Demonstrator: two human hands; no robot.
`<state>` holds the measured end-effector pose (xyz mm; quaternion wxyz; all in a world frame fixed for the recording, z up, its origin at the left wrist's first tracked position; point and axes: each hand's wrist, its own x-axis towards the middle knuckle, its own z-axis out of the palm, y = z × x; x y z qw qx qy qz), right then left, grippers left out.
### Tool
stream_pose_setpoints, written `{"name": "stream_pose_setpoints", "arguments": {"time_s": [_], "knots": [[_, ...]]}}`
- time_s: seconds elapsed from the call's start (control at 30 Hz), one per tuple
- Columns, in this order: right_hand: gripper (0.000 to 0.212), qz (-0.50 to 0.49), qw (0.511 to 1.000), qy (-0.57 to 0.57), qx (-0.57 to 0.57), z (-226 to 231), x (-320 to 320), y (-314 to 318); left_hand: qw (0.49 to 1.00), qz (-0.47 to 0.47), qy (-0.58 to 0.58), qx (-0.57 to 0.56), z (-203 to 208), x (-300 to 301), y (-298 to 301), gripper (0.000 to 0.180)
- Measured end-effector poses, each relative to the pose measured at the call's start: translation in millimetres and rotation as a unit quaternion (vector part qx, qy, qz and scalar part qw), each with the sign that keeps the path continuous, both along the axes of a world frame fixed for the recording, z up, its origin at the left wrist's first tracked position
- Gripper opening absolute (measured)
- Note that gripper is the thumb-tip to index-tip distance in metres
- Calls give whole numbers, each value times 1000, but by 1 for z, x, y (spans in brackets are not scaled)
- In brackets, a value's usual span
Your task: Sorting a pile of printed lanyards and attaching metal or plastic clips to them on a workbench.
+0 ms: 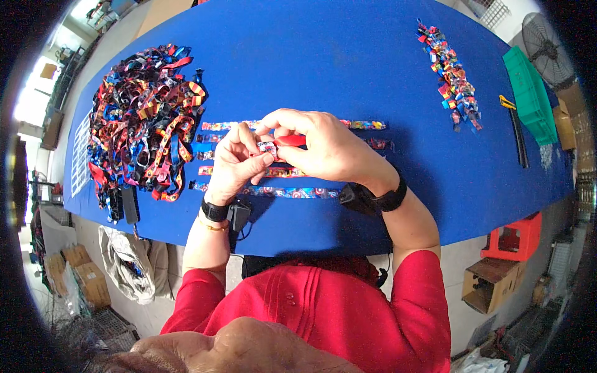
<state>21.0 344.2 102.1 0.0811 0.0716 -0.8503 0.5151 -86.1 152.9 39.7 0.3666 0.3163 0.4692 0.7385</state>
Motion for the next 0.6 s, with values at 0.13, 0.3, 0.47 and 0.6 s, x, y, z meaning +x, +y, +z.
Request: {"name": "stream_pose_setpoints", "arguments": {"time_s": [0.13,0.3,0.47,0.6], "knots": [[29,0,993,-99,-58,2,-1,0,998,53,26,4,4,7,6,24],[28,2,986,-141,-90,-2,-3,-1,990,105,91,13,6,11,9,23],[26,-15,989,-82,-125,-14,-5,-4,972,148,181,26,-7,12,14,23],[28,-21,994,-81,-77,-13,-4,-5,960,178,215,-27,-7,13,11,24]]}}
